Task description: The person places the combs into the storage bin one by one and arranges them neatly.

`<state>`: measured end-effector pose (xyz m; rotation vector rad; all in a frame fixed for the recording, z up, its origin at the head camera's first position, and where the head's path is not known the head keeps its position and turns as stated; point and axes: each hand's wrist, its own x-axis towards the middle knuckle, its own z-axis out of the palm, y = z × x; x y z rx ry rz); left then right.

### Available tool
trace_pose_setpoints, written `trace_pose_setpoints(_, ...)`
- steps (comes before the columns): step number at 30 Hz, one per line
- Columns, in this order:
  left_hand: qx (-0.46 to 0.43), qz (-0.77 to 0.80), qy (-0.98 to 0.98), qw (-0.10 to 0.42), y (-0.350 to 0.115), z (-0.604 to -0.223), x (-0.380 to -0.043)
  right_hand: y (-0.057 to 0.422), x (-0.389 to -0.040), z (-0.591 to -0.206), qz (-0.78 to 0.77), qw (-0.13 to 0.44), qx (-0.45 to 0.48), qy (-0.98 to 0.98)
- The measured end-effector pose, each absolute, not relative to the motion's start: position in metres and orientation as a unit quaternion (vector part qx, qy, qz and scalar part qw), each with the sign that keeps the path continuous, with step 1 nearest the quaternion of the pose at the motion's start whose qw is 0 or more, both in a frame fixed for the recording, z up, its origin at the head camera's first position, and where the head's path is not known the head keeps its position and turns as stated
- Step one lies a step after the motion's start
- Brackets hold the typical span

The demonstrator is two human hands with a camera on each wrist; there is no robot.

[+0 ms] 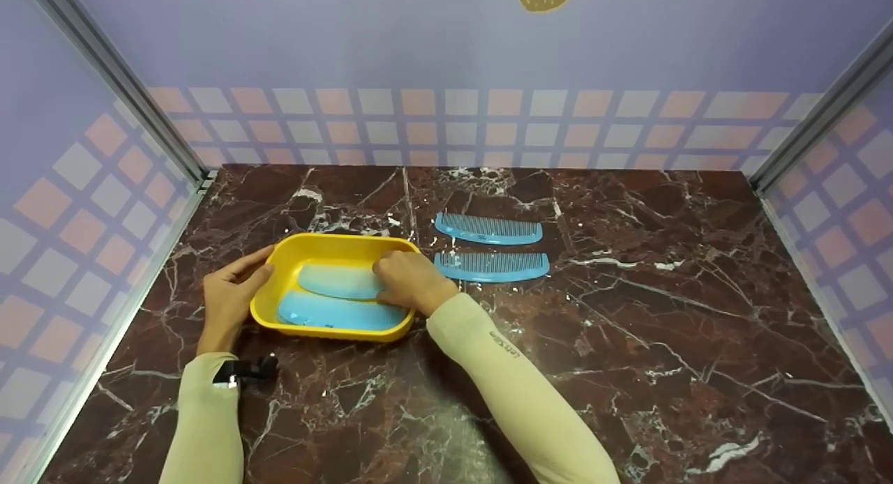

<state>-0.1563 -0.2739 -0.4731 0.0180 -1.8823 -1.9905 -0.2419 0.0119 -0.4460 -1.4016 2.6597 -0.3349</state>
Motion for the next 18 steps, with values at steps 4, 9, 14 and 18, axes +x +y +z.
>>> trace_pose_setpoints(4, 0.013, -0.713, -0.673, 0.196, -0.2737, -0.4726, -0.1558, 0.0099, -0.2428, -0.4478, -0.095, 0.06, -0.455, 0.883)
trace_pose_setpoints(9, 0.014, -0.717, -0.67, 0.191, -0.2732, -0.4709, -0.1553, 0.0088, -0.2428, -0.4483, -0.092, 0.059, -0.451, 0.886)
trace_pose_setpoints(14, 0.007, -0.714, -0.672, 0.196, -0.2736, -0.4712, -0.1559, 0.0102, -0.2442, -0.4501, -0.124, 0.055, -0.457, 0.879)
trace_pose_setpoints(18, 0.004, -0.712, -0.673, 0.202, -0.2741, -0.4724, -0.1563, 0.0135, -0.2464, -0.4507, -0.173, 0.041, -0.469, 0.865)
